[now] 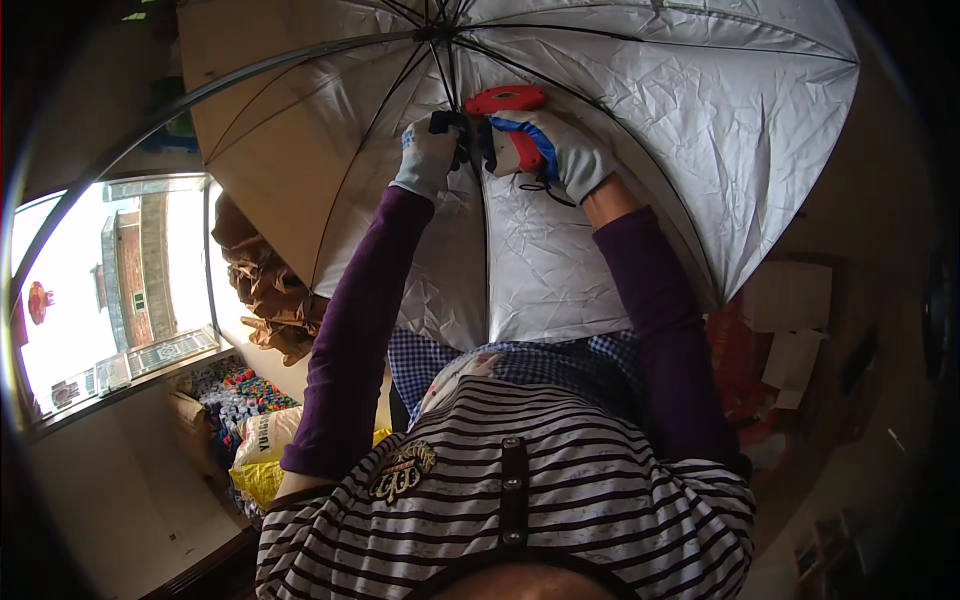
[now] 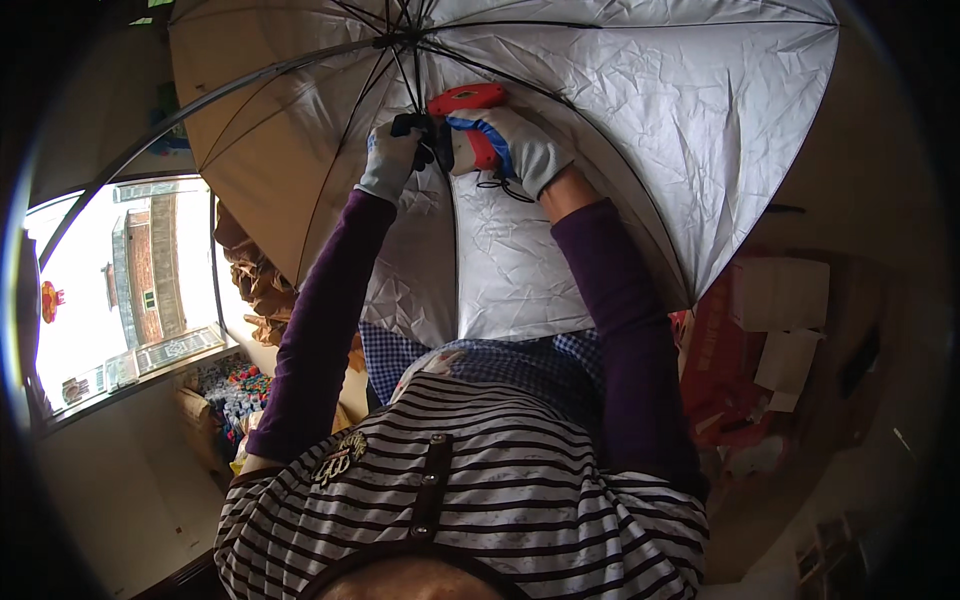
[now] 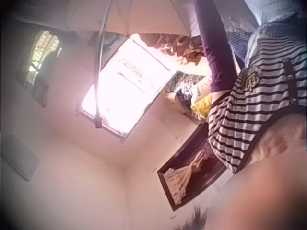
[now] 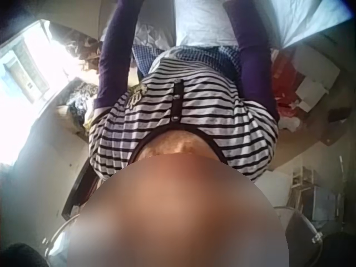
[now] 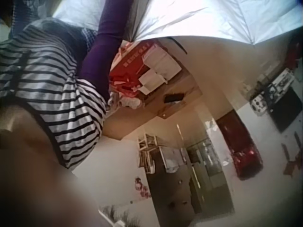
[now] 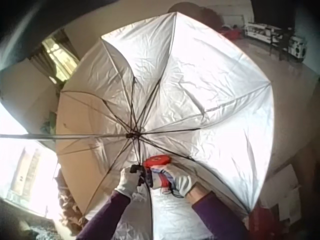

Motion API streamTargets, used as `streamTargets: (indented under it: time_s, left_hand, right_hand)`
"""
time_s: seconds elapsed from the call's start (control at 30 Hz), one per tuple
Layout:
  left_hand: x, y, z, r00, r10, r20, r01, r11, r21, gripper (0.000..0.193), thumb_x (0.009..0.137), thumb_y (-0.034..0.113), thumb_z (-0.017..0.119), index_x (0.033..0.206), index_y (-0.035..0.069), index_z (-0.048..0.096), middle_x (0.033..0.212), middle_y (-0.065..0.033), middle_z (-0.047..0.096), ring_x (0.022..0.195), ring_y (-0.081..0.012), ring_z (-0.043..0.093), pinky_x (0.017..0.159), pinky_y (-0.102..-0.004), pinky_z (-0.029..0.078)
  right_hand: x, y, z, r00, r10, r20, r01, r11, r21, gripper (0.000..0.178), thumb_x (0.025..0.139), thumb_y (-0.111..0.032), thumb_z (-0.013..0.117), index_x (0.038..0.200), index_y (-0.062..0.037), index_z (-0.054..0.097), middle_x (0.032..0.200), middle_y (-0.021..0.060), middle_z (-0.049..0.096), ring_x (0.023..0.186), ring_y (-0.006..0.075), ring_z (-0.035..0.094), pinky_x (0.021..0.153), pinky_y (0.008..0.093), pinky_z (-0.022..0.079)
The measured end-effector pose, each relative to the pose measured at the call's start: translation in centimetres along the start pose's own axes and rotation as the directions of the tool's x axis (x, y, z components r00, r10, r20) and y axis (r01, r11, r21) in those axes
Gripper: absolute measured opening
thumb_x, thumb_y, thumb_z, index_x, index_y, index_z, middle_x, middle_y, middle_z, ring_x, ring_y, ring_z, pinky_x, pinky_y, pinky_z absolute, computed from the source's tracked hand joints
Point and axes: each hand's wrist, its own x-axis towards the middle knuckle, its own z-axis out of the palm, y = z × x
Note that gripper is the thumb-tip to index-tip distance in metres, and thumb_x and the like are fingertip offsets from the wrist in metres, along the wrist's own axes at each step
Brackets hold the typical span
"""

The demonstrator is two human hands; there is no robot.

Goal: The recorder is assembling umbrellas by attaching frames to canopies and organizing paper protective covers.

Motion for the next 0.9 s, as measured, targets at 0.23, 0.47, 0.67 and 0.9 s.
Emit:
streamTargets:
  time_s: [0.23, 0.47, 0.67, 0.9]
  left_hand:
    - [-0.8, 1.3, 0.7, 0.999, 0.006, 0.035, -0.005, 0.999, -0.041, 0.017, 0.09, 0.005, 0.053, 0.095, 0.0, 0.068, 0.068, -0.0079, 0.065, 0.049, -0.0145, 0.061, 0.04, -0.0267, 0.043]
    - [-1.4, 1.9, 0.7, 0.989, 0.142, -0.039, -0.133, 0.976, 0.17, 0.016, 0.084, 0.008, 0.059, 0.096, 0.002, 0.068, 0.068, -0.0078, 0.066, 0.051, -0.0142, 0.062, 0.044, -0.0279, 0.047]
    - [-0.9, 0.8, 0.8, 0.988, 0.156, 0.024, -0.154, 0.927, 0.343, 0.026, 0.081, 0.028, 0.063, 0.092, 0.005, 0.066, 0.083, -0.0214, 0.066, 0.082, -0.0358, 0.065, 0.071, -0.0419, 0.051]
    - [-0.2, 3.7, -2.7, 0.913, 0.405, -0.047, -0.294, 0.734, 0.612, 0.026, 0.083, 0.028, 0.06, 0.095, 0.005, 0.063, 0.088, -0.0201, 0.067, 0.086, -0.0345, 0.065, 0.073, -0.0421, 0.052]
  right_hand:
    - [0.3, 0.3, 0.1, 0.996, 0.083, -0.023, -0.079, 0.986, 0.147, 0.034, 0.084, -0.029, 0.069, 0.108, -0.0056, 0.064, 0.102, 0.0024, 0.066, 0.086, 0.012, 0.06, 0.081, 0.0235, 0.047]
    - [1.1, 0.3, 0.3, 0.994, 0.104, 0.031, -0.107, 0.986, 0.125, 0.028, 0.089, -0.03, 0.063, 0.104, -0.0068, 0.065, 0.093, 0.0006, 0.066, 0.078, 0.0088, 0.062, 0.07, 0.0232, 0.05]
    - [4.4, 2.8, -0.3, 0.984, 0.039, -0.174, -0.082, 0.964, -0.251, 0.033, 0.09, -0.029, 0.06, 0.108, -0.0017, 0.063, 0.1, 0.0043, 0.066, 0.087, 0.0129, 0.062, 0.08, 0.0267, 0.049]
    - [2.8, 2.2, 0.9, 0.976, 0.017, 0.219, -0.093, 0.935, 0.341, 0.029, 0.093, -0.019, 0.056, 0.117, -0.0025, 0.057, 0.103, 0.0047, 0.065, 0.097, 0.0158, 0.062, 0.083, 0.0297, 0.052]
